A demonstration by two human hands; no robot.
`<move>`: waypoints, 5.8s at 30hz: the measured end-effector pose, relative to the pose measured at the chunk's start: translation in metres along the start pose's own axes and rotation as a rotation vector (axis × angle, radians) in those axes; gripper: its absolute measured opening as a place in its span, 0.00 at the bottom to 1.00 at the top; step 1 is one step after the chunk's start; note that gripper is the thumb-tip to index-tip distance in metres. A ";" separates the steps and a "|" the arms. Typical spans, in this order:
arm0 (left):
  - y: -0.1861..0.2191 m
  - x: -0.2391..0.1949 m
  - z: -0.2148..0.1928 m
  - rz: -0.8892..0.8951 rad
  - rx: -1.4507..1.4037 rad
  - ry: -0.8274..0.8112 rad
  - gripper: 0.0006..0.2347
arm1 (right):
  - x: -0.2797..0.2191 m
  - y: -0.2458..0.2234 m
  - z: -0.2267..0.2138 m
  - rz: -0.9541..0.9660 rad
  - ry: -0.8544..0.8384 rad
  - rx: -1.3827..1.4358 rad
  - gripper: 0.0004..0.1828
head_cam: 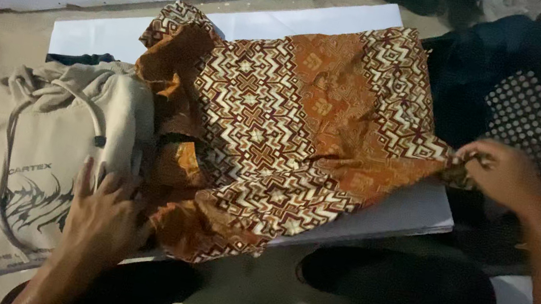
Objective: The person folds a patterned orange and brown shirt on a white table. They smooth the fabric, align the edges, and fold the garment into a compact rectangular shape. A beige hoodie is visible on the table but is not handled during the task.
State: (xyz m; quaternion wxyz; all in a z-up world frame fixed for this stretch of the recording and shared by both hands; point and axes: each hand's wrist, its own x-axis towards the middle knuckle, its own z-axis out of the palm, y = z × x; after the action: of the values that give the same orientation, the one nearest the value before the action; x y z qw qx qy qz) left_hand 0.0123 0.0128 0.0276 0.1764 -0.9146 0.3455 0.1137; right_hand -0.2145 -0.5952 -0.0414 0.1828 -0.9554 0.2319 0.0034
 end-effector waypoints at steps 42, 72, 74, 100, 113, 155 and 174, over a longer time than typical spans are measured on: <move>-0.044 0.135 0.050 -0.080 0.042 0.287 0.08 | 0.051 -0.033 -0.001 0.323 0.165 0.209 0.41; 0.033 0.043 0.027 0.129 -0.869 0.735 0.15 | 0.130 -0.397 0.184 -0.425 -0.389 0.263 0.26; 0.032 0.044 0.031 0.153 -0.892 0.705 0.17 | 0.138 -0.411 0.199 -0.456 -0.324 0.165 0.28; 0.019 0.065 0.061 0.047 -0.697 0.511 0.32 | 0.119 -0.455 0.207 -0.391 -0.170 0.943 0.12; -0.001 0.070 0.018 0.022 -0.030 0.040 0.29 | -0.033 -0.362 0.165 -0.089 -0.223 -0.128 0.24; -0.037 0.091 0.020 -0.035 0.099 0.367 0.13 | 0.090 -0.281 0.150 0.468 -0.153 1.424 0.15; -0.018 0.111 0.092 0.076 -0.395 0.071 0.10 | 0.106 -0.281 0.168 0.317 -0.397 1.598 0.23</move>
State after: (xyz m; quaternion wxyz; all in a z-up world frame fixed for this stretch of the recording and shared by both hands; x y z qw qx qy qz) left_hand 0.0985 -0.0034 -0.0881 -0.0230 -0.9212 0.3568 0.1534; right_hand 0.0177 -0.3513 -0.1097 0.8396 -0.4761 0.2596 0.0319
